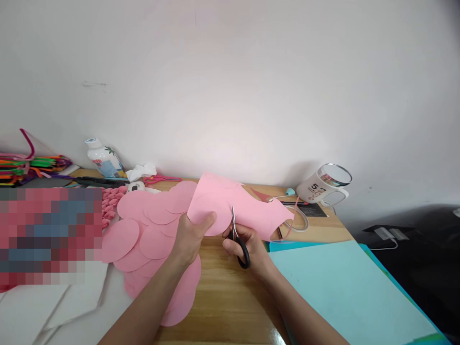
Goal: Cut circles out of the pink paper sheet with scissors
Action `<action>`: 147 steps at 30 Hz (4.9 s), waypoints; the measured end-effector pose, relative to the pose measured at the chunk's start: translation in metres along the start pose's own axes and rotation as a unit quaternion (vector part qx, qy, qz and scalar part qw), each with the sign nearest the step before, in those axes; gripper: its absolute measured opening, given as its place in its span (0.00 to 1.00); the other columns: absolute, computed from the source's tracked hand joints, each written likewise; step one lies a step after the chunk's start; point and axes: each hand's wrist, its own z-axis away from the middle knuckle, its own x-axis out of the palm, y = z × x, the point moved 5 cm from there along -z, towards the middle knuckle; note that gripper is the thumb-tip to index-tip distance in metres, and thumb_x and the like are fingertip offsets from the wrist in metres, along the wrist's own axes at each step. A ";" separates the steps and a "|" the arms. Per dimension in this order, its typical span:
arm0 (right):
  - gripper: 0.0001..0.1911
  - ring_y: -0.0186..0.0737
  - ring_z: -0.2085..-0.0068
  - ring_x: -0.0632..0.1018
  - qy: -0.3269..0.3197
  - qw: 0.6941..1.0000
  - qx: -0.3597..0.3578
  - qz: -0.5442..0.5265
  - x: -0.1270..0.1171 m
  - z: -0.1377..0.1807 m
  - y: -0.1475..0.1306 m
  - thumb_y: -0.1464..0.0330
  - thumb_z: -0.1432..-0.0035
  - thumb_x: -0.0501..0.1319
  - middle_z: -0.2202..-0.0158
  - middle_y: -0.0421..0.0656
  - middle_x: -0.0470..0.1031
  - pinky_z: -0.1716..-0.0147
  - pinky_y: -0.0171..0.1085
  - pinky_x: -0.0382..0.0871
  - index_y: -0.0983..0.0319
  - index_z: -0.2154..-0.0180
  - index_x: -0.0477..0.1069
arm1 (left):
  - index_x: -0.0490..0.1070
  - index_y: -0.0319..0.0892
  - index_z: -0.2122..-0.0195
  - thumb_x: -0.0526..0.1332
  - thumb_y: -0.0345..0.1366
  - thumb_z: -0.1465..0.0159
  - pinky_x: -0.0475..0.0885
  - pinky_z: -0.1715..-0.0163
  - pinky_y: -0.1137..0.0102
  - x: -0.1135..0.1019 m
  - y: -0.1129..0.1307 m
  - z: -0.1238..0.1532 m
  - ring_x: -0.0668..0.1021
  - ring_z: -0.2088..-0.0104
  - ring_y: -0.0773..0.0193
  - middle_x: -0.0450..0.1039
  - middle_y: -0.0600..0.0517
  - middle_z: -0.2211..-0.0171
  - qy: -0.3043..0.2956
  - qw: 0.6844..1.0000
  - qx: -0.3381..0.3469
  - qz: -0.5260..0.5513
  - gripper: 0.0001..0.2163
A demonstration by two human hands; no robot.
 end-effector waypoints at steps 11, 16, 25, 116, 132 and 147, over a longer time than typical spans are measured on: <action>0.18 0.29 0.80 0.56 0.004 0.999 -0.016 -0.028 0.004 0.000 0.003 0.58 0.59 0.68 0.83 0.33 0.56 0.80 0.32 0.48 0.62 0.74 0.64 | 0.74 0.37 0.67 0.65 0.37 0.48 0.72 0.66 0.69 0.006 -0.005 0.009 0.77 0.66 0.59 0.77 0.49 0.68 0.004 0.996 0.076 -0.045 0.10; 0.19 0.30 0.78 0.57 -0.024 0.999 -0.015 -0.016 0.006 0.001 -0.003 0.57 0.59 0.68 0.79 0.35 0.58 0.79 0.32 0.50 0.62 0.71 0.65 | 0.74 0.37 0.65 0.65 0.36 0.48 0.72 0.64 0.68 0.007 0.000 0.006 0.77 0.64 0.59 0.77 0.48 0.66 -0.032 0.996 0.071 -0.043 0.11; 0.22 0.31 0.77 0.57 -0.014 1.000 -0.017 0.018 0.006 0.000 -0.008 0.54 0.60 0.67 0.78 0.35 0.58 0.79 0.32 0.51 0.62 0.75 0.61 | 0.73 0.37 0.63 0.64 0.36 0.47 0.72 0.62 0.66 0.008 -0.002 0.006 0.76 0.62 0.58 0.76 0.47 0.64 -0.045 0.996 0.066 -0.046 0.12; 0.18 0.31 0.80 0.59 -0.020 0.998 -0.040 0.051 0.000 -0.001 -0.007 0.54 0.55 0.64 0.82 0.35 0.60 0.80 0.33 0.52 0.62 0.76 0.64 | 0.71 0.38 0.58 0.65 0.32 0.51 0.73 0.60 0.65 0.006 0.011 0.005 0.77 0.58 0.54 0.77 0.47 0.60 -0.099 0.988 0.064 -0.097 0.17; 0.17 0.29 0.83 0.60 -0.007 0.999 -0.032 0.040 -0.001 -0.001 -0.004 0.57 0.56 0.65 0.86 0.34 0.60 0.83 0.31 0.52 0.62 0.78 0.63 | 0.72 0.38 0.65 0.66 0.36 0.49 0.72 0.65 0.68 0.002 0.004 0.003 0.76 0.64 0.58 0.77 0.49 0.67 -0.095 0.991 0.048 -0.079 0.12; 0.18 0.30 0.83 0.60 -0.004 0.999 -0.029 0.029 -0.001 -0.001 0.000 0.56 0.55 0.65 0.86 0.34 0.61 0.82 0.32 0.53 0.62 0.77 0.63 | 0.72 0.38 0.65 0.65 0.36 0.48 0.72 0.66 0.70 0.005 0.007 0.007 0.76 0.64 0.59 0.76 0.50 0.67 -0.091 0.986 0.072 -0.122 0.11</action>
